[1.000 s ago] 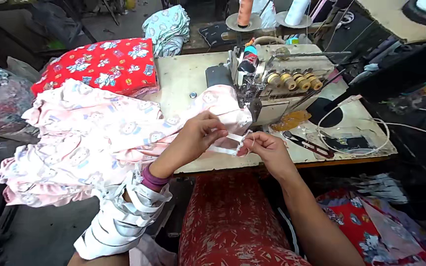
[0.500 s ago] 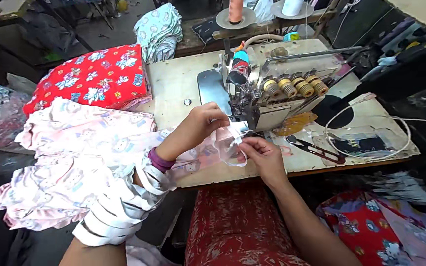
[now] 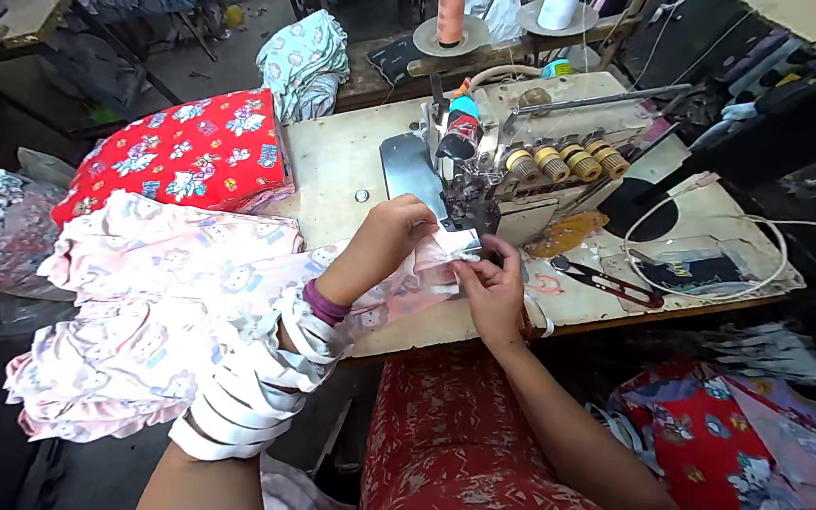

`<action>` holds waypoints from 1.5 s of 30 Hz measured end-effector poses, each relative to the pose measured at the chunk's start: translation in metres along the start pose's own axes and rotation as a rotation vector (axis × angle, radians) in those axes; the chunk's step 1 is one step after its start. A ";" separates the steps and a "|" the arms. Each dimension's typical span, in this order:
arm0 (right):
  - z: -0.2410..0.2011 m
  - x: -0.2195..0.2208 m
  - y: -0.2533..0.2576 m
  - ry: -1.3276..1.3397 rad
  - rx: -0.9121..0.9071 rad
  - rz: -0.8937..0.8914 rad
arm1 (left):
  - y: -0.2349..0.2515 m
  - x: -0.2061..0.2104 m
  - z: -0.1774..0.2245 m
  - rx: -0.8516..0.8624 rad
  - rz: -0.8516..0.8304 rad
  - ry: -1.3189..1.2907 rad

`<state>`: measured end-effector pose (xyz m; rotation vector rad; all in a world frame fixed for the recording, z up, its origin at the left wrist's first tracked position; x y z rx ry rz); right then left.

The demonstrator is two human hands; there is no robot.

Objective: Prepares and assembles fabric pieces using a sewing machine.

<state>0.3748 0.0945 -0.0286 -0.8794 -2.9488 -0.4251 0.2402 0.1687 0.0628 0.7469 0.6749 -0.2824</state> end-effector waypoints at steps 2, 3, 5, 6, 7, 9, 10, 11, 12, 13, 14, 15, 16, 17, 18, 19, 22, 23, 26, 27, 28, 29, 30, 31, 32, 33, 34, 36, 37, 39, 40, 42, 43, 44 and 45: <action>0.009 0.001 0.002 -0.040 0.031 0.008 | 0.002 0.006 -0.001 0.006 0.015 0.072; 0.010 0.000 0.002 -0.080 0.024 0.007 | 0.002 0.006 0.001 -0.016 -0.010 0.096; 0.012 -0.004 -0.001 -0.156 -0.037 0.029 | 0.000 0.006 0.008 -0.058 -0.095 0.143; 0.012 -0.005 -0.002 -0.177 -0.081 0.047 | 0.000 0.006 0.010 -0.060 -0.114 0.152; 0.012 -0.007 -0.002 -0.185 -0.109 0.060 | 0.000 0.005 0.013 -0.055 -0.111 0.148; 0.015 -0.012 -0.001 -0.169 -0.128 0.079 | 0.000 0.006 0.016 -0.042 -0.090 0.134; 0.016 -0.014 0.000 -0.158 -0.126 0.085 | 0.000 0.007 0.019 -0.033 -0.090 0.136; 0.016 -0.017 0.002 -0.155 -0.113 0.079 | 0.001 0.008 0.023 -0.023 -0.087 0.143; 0.015 -0.020 0.004 -0.162 -0.088 0.064 | 0.002 0.009 0.027 -0.015 -0.082 0.155; 0.013 -0.022 0.007 -0.175 -0.062 0.044 | 0.004 0.009 0.030 0.001 -0.076 0.171; 0.011 -0.023 0.008 -0.191 -0.039 0.017 | 0.006 0.011 0.032 0.023 -0.069 0.185; 0.009 -0.023 0.010 -0.204 -0.024 -0.014 | 0.010 0.013 0.030 0.046 -0.061 0.197; 0.008 -0.024 0.011 -0.212 -0.002 -0.046 | 0.012 0.016 0.028 0.061 -0.063 0.208; 0.007 -0.024 0.013 -0.212 0.026 -0.075 | 0.013 0.018 0.027 0.063 -0.069 0.220; 0.008 -0.023 0.014 -0.205 0.061 -0.102 | 0.013 0.018 0.025 0.056 -0.070 0.229; 0.008 -0.023 0.015 -0.197 0.096 -0.128 | 0.013 0.017 0.024 0.044 -0.060 0.231; 0.010 -0.022 0.016 -0.148 0.165 -0.151 | 0.015 0.011 0.022 -0.014 -0.009 0.196; 0.010 -0.022 0.017 -0.139 0.169 -0.148 | 0.015 0.011 0.020 -0.029 -0.002 0.187; 0.010 -0.023 0.020 -0.140 0.154 -0.151 | 0.015 0.010 0.019 -0.042 0.000 0.163; 0.010 -0.023 0.020 -0.147 0.152 -0.155 | 0.015 0.011 0.019 -0.036 -0.003 0.160; 0.009 -0.023 0.021 -0.152 0.154 -0.163 | 0.016 0.011 0.019 -0.032 -0.006 0.161; 0.009 -0.022 0.021 -0.155 0.161 -0.174 | 0.016 0.012 0.018 -0.032 -0.008 0.161; 0.010 -0.022 0.021 -0.158 0.168 -0.180 | 0.015 0.013 0.016 -0.042 -0.010 0.156; 0.009 -0.022 0.021 -0.157 0.174 -0.185 | 0.014 0.015 0.014 -0.058 -0.006 0.148; 0.009 -0.021 0.020 -0.149 0.180 -0.188 | 0.013 0.016 0.012 -0.074 0.003 0.140; 0.008 -0.021 0.018 -0.135 0.189 -0.191 | 0.011 0.018 0.008 -0.087 0.020 0.139; 0.008 -0.021 0.016 -0.111 0.203 -0.189 | 0.010 0.020 0.005 -0.111 0.038 0.142; 0.006 -0.021 0.013 -0.054 0.241 -0.169 | 0.012 0.021 -0.004 -0.195 0.067 0.140; 0.003 -0.020 0.014 -0.026 0.255 -0.148 | 0.015 0.021 -0.011 -0.253 0.074 0.135; -0.004 -0.015 0.020 0.010 0.265 -0.099 | 0.027 0.019 -0.027 -0.358 0.093 0.129; -0.006 -0.013 0.023 0.017 0.268 -0.080 | 0.032 0.020 -0.034 -0.408 0.103 0.132; -0.008 -0.009 0.027 0.015 0.271 -0.042 | 0.039 0.021 -0.045 -0.466 0.134 0.138; -0.008 -0.007 0.029 0.018 0.272 -0.024 | 0.042 0.021 -0.048 -0.481 0.147 0.138; -0.009 -0.005 0.031 0.021 0.269 -0.011 | 0.045 0.021 -0.049 -0.498 0.148 0.133; -0.010 -0.004 0.032 0.022 0.263 -0.002 | 0.047 0.021 -0.051 -0.509 0.146 0.130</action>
Point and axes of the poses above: each hand's wrist, its own y-axis towards the middle knuckle, its own x-axis out of the palm, z = x × y, the point moved 8 cm from there along y, towards the middle knuckle, and after that the axes turned 13 degrees about z, right-handed, at the moved point
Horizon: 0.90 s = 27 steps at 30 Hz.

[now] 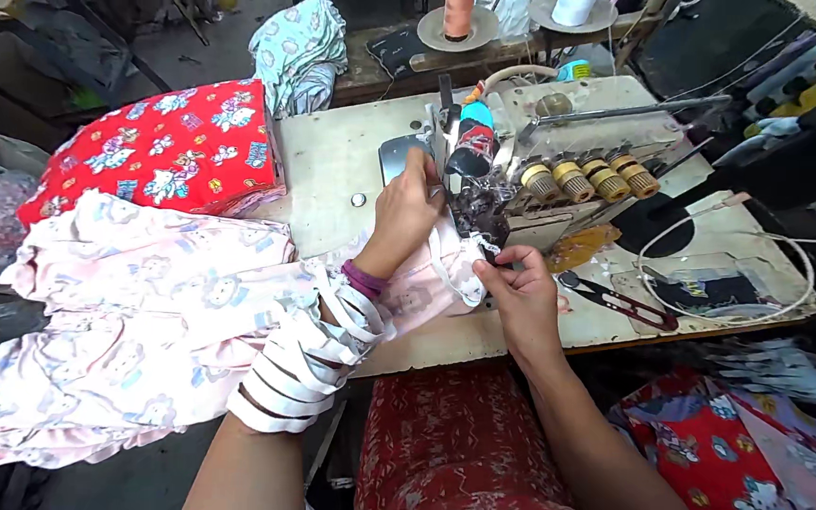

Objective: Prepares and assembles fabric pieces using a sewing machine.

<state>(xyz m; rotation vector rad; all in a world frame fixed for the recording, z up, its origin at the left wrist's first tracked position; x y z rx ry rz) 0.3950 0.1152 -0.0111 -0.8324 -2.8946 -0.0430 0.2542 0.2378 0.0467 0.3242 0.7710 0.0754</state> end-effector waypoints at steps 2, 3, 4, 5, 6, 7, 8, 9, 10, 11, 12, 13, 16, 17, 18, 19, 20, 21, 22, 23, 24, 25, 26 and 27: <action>0.000 0.000 0.001 -0.009 -0.013 0.023 | 0.002 0.002 -0.001 -0.003 0.020 -0.009; 0.001 0.000 0.000 -0.020 -0.014 0.034 | 0.002 0.003 -0.003 0.002 0.037 -0.020; 0.002 -0.001 -0.001 -0.033 -0.015 0.039 | 0.001 0.003 -0.004 0.006 0.050 -0.033; 0.002 0.000 -0.002 -0.048 -0.014 0.042 | 0.001 0.003 -0.005 0.007 0.056 -0.041; 0.000 0.000 -0.003 -0.060 -0.020 0.043 | 0.002 0.003 -0.004 0.012 0.060 -0.046; -0.002 0.001 -0.004 -0.071 -0.035 0.037 | 0.003 0.003 -0.004 0.015 0.057 -0.047; -0.005 0.002 -0.005 -0.085 -0.065 0.023 | 0.006 0.004 -0.003 0.018 0.046 -0.045; -0.008 0.004 -0.007 -0.115 -0.114 -0.005 | 0.008 0.003 -0.001 0.010 0.016 -0.047; -0.010 0.005 -0.011 -0.174 -0.167 -0.058 | 0.009 0.003 0.001 0.000 -0.030 -0.046; -0.011 0.007 -0.015 -0.259 -0.215 -0.128 | 0.008 0.001 0.001 0.004 -0.076 -0.047; -0.013 0.008 -0.019 -0.351 -0.252 -0.205 | 0.007 -0.004 0.004 0.026 -0.116 -0.029; -0.015 0.007 -0.022 -0.438 -0.279 -0.271 | 0.004 -0.012 0.009 0.060 -0.149 0.020; -0.024 0.001 -0.031 -0.665 -0.452 -0.316 | -0.025 -0.041 0.041 0.176 -0.179 0.129; -0.029 -0.001 -0.034 -0.699 -0.568 -0.270 | -0.040 -0.050 0.058 0.198 -0.188 0.099; -0.035 -0.002 -0.038 -0.681 -0.704 -0.198 | -0.057 -0.057 0.075 0.196 -0.211 0.021; -0.041 -0.005 -0.044 -0.614 -0.839 -0.118 | -0.074 -0.061 0.088 0.182 -0.244 -0.107; -0.048 -0.008 -0.049 -0.511 -0.947 -0.063 | -0.089 -0.064 0.095 0.161 -0.272 -0.271; -0.054 -0.011 -0.054 -0.411 -1.003 -0.051 | -0.098 -0.066 0.094 0.134 -0.274 -0.433; -0.058 -0.014 -0.057 -0.331 -1.009 -0.069 | -0.103 -0.068 0.083 0.084 -0.221 -0.562; -0.060 -0.017 -0.059 -0.269 -0.975 -0.093 | -0.105 -0.068 0.063 -0.002 -0.124 -0.635; -0.059 -0.020 -0.059 -0.228 -0.919 -0.120 | -0.106 -0.063 0.040 -0.113 -0.031 -0.683; -0.056 -0.022 -0.056 -0.188 -0.856 -0.148 | -0.108 -0.053 0.020 -0.220 0.015 -0.719; -0.054 -0.023 -0.052 -0.144 -0.786 -0.179 | -0.113 -0.036 0.009 -0.318 -0.025 -0.743; -0.052 -0.024 -0.049 -0.095 -0.706 -0.204 | -0.119 -0.017 0.006 -0.395 -0.110 -0.779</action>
Point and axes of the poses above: each hand's wrist, its own y-axis towards the middle knuckle, its own x-axis out of the palm, z = x × y, the point moved 8 cm from there along y, towards the middle knuckle, and after that the axes turned 13 degrees about z, right-handed, at the moved point
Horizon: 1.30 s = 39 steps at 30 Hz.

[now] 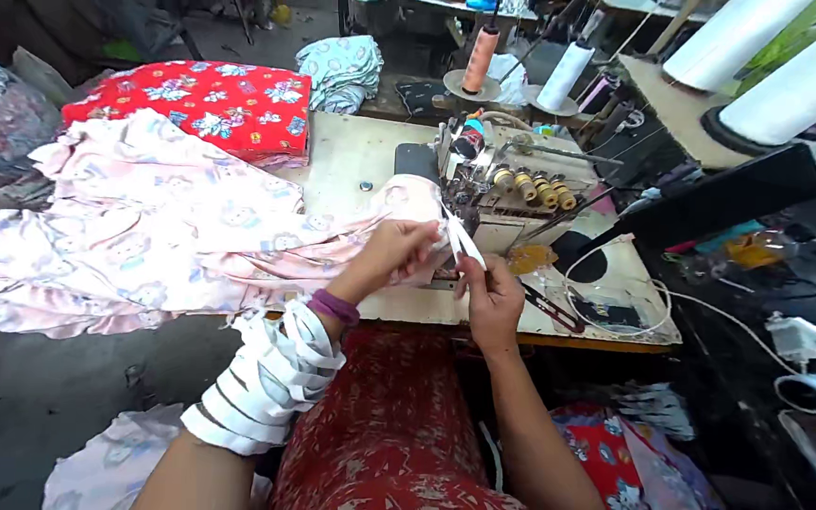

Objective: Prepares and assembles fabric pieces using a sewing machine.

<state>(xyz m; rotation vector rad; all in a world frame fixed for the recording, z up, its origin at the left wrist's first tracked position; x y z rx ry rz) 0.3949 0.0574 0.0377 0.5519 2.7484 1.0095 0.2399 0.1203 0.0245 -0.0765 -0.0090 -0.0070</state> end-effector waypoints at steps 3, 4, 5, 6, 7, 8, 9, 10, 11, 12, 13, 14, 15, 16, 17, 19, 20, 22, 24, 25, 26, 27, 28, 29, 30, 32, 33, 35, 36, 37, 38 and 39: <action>0.012 0.004 0.002 0.017 0.263 -0.043 | 0.002 0.033 -0.017 -0.085 -0.087 -0.163; 0.018 0.005 0.004 -0.060 0.311 -0.067 | 0.005 0.036 -0.013 -0.033 -0.070 -0.155; 0.024 0.005 0.005 -0.160 0.295 -0.090 | 0.007 0.033 -0.006 0.050 -0.035 -0.088; 0.026 0.005 0.006 -0.255 0.213 -0.102 | 0.007 0.029 0.002 0.152 0.014 0.018; 0.027 0.006 0.007 -0.312 0.128 -0.124 | 0.006 0.024 0.013 0.266 0.059 0.154; 0.025 0.009 0.005 -0.314 0.082 -0.169 | 0.001 0.019 0.021 0.366 0.092 0.286; 0.023 0.013 0.002 -0.229 0.107 -0.236 | -0.003 0.014 0.025 0.425 0.115 0.368; 0.019 0.017 -0.002 -0.046 0.194 -0.307 | -0.005 0.009 0.024 0.431 0.120 0.390; 0.013 0.022 -0.005 0.211 0.324 -0.354 | -0.006 0.005 0.019 0.390 0.110 0.353; 0.010 0.026 -0.009 0.462 0.473 -0.367 | -0.005 0.002 0.009 0.313 0.090 0.276; 0.009 0.028 -0.010 0.642 0.596 -0.354 | -0.003 0.003 -0.004 0.208 0.052 0.160; 0.011 0.029 -0.011 0.733 0.677 -0.335 | -0.002 0.009 -0.016 0.079 -0.002 0.024; 0.015 0.030 -0.012 0.739 0.721 -0.329 | -0.002 0.017 -0.024 -0.040 -0.050 -0.097; 0.018 0.031 -0.013 0.685 0.730 -0.349 | 0.000 0.021 -0.024 -0.104 -0.065 -0.181; 0.020 0.032 -0.015 0.613 0.721 -0.365 | 0.004 0.022 -0.018 -0.105 -0.060 -0.228; 0.018 0.031 -0.015 0.482 0.643 -0.353 | 0.008 0.016 -0.002 0.018 -0.055 -0.207; 0.016 0.026 -0.012 0.408 0.557 -0.303 | 0.006 0.014 0.006 0.088 -0.052 -0.193; 0.005 0.010 0.002 0.207 0.303 -0.167 | -0.004 0.006 0.019 0.285 -0.044 -0.099; -0.015 -0.003 0.015 0.033 0.112 -0.094 | -0.016 0.000 0.016 0.533 -0.064 0.182; -0.023 -0.005 0.018 -0.008 0.080 -0.093 | -0.021 -0.001 0.004 0.636 -0.045 0.339; -0.027 -0.002 0.017 -0.025 0.081 -0.119 | -0.025 -0.001 -0.014 0.707 -0.016 0.489; -0.028 0.005 0.013 -0.025 0.109 -0.156 | -0.028 -0.001 -0.035 0.734 0.017 0.606; -0.025 0.015 0.006 -0.001 0.176 -0.192 | -0.029 -0.001 -0.055 0.709 0.035 0.678; -0.020 0.026 -0.002 0.072 0.301 -0.218 | -0.029 0.000 -0.071 0.662 0.042 0.706; -0.013 0.038 -0.009 0.188 0.463 -0.230 | -0.031 0.002 -0.081 0.643 0.048 0.700; -0.002 0.057 -0.016 0.441 0.750 -0.268 | -0.040 0.013 -0.081 0.688 -0.053 0.697; 0.002 0.060 -0.015 0.526 0.832 -0.305 | -0.049 0.020 -0.075 0.709 -0.167 0.701; 0.003 0.051 -0.005 0.595 0.843 -0.391 | -0.071 0.023 -0.049 0.730 -0.323 0.686; 0.001 0.044 0.001 0.568 0.783 -0.462 | -0.080 0.018 -0.028 0.727 -0.336 0.650; 0.000 0.037 0.003 0.521 0.710 -0.544 | -0.089 0.010 -0.007 0.711 -0.298 0.603; -0.003 0.034 0.001 0.464 0.647 -0.619 | -0.095 0.000 0.012 0.708 -0.204 0.563; -0.007 0.035 -0.002 0.408 0.600 -0.679 | -0.098 -0.009 0.028 0.734 -0.063 0.535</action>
Point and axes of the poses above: each hand's wrist, its own y-axis towards the middle knuckle, its own x-axis out of the palm, z = x × y, the point moved 8 cm from there along y, towards the middle knuckle, and after that the axes turned 13 degrees about z, right-handed, at the moved point
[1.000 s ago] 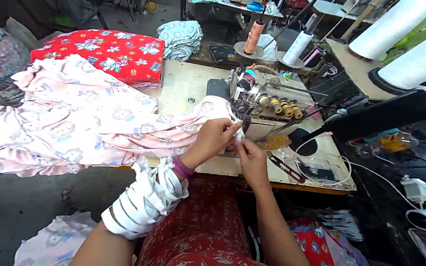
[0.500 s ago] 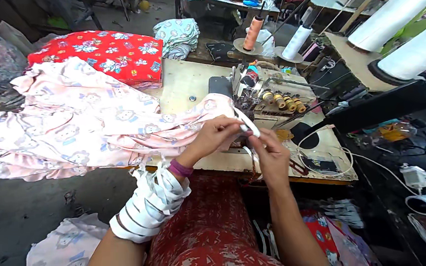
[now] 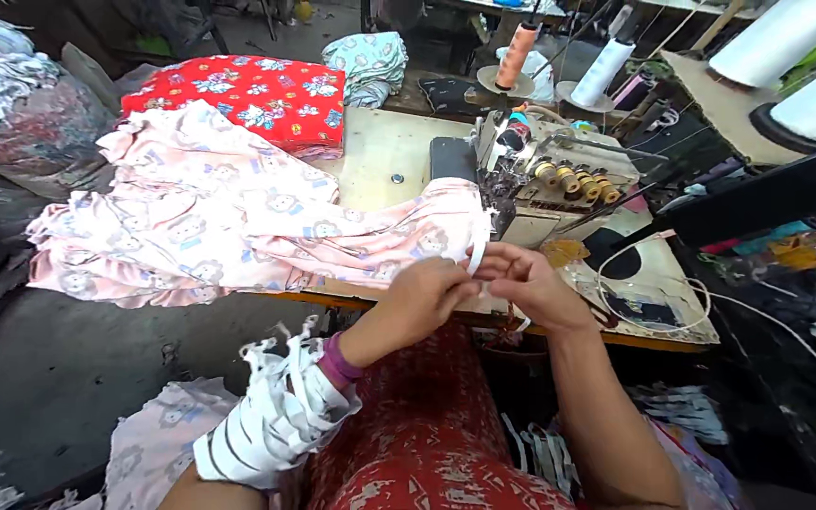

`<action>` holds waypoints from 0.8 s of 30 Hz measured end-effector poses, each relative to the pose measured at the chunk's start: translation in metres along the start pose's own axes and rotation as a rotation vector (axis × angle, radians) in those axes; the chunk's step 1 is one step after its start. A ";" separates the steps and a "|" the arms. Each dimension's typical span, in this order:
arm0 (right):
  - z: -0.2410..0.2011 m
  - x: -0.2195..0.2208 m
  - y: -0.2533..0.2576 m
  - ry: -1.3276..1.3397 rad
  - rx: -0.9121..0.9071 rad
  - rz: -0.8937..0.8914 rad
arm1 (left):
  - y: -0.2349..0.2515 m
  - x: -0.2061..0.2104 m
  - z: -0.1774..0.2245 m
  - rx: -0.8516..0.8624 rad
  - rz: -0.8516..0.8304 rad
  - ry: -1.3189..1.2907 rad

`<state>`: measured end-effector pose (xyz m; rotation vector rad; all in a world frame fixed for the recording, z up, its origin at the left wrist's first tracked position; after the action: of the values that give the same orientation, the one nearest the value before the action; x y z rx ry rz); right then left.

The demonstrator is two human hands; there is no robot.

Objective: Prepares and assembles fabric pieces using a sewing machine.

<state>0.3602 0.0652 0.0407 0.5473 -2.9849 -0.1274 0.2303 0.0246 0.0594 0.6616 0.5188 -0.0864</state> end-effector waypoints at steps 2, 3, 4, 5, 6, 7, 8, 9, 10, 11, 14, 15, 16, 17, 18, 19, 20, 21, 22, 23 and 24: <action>0.000 0.013 -0.003 -0.127 -0.014 -0.023 | 0.005 -0.017 0.006 -0.003 0.269 0.039; -0.002 0.018 -0.002 -0.185 -0.028 0.004 | 0.006 -0.019 0.007 0.010 0.379 0.042; -0.006 0.019 0.002 -0.222 -0.053 0.063 | 0.007 -0.021 0.006 0.028 0.456 0.036; -0.011 0.014 0.005 -0.233 -0.084 0.122 | 0.006 -0.021 0.004 0.042 0.483 0.033; -0.018 0.005 0.008 -0.224 -0.116 0.155 | 0.005 -0.024 0.000 0.054 0.465 0.066; -0.027 -0.007 0.010 -0.206 -0.145 0.164 | 0.004 -0.030 -0.007 0.050 0.421 0.110; -0.035 -0.020 0.011 -0.185 -0.167 0.165 | 0.001 -0.040 -0.020 0.000 0.351 0.143; -0.043 -0.031 0.013 -0.164 -0.182 0.165 | -0.003 -0.052 -0.034 -0.091 0.262 0.150; -0.049 -0.038 0.016 -0.152 -0.189 0.172 | -0.005 -0.065 -0.047 -0.182 0.156 0.127; -0.051 -0.041 0.020 -0.142 -0.180 0.186 | -0.005 -0.077 -0.053 -0.245 0.064 0.082; -0.043 -0.026 0.038 -0.085 -0.111 0.285 | 0.010 -0.119 -0.040 -0.172 0.255 0.278; -0.040 -0.018 0.046 -0.045 -0.102 0.324 | 0.014 -0.124 -0.037 -0.119 0.393 0.352; -0.038 -0.012 0.053 -0.004 -0.104 0.366 | 0.017 -0.120 -0.036 -0.054 0.520 0.378; -0.039 -0.009 0.060 0.031 -0.115 0.410 | 0.018 -0.104 -0.034 0.002 0.605 0.345; -0.041 -0.008 0.064 0.057 -0.128 0.453 | 0.018 -0.076 -0.035 0.011 0.611 0.247; -0.041 -0.007 0.067 0.073 -0.129 0.489 | 0.015 -0.040 -0.038 -0.038 0.533 0.136; -0.040 -0.006 0.067 0.080 -0.128 0.517 | 0.013 -0.010 -0.041 -0.098 0.449 0.069; -0.039 -0.004 0.066 0.077 -0.130 0.537 | 0.015 0.007 -0.049 -0.136 0.439 0.049; -0.039 -0.003 0.066 0.068 -0.136 0.551 | 0.022 0.012 -0.060 -0.164 0.493 0.056; -0.040 -0.002 0.064 0.060 -0.141 0.561 | 0.033 0.008 -0.072 -0.186 0.566 0.073; -0.040 0.000 0.062 0.058 -0.143 0.568 | 0.044 0.002 -0.085 -0.206 0.630 0.089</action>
<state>0.3435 0.1208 0.0862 -0.3102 -2.9083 -0.2645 0.2058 0.1111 0.0259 0.6022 0.3782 0.5837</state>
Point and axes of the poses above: each hand's wrist, its own y-axis towards the middle knuckle, its own x-axis out of the palm, z = x × y, the point moved 8 cm from there along y, towards the middle knuckle, and after that the axes turned 13 degrees about z, right-handed, at the moved point
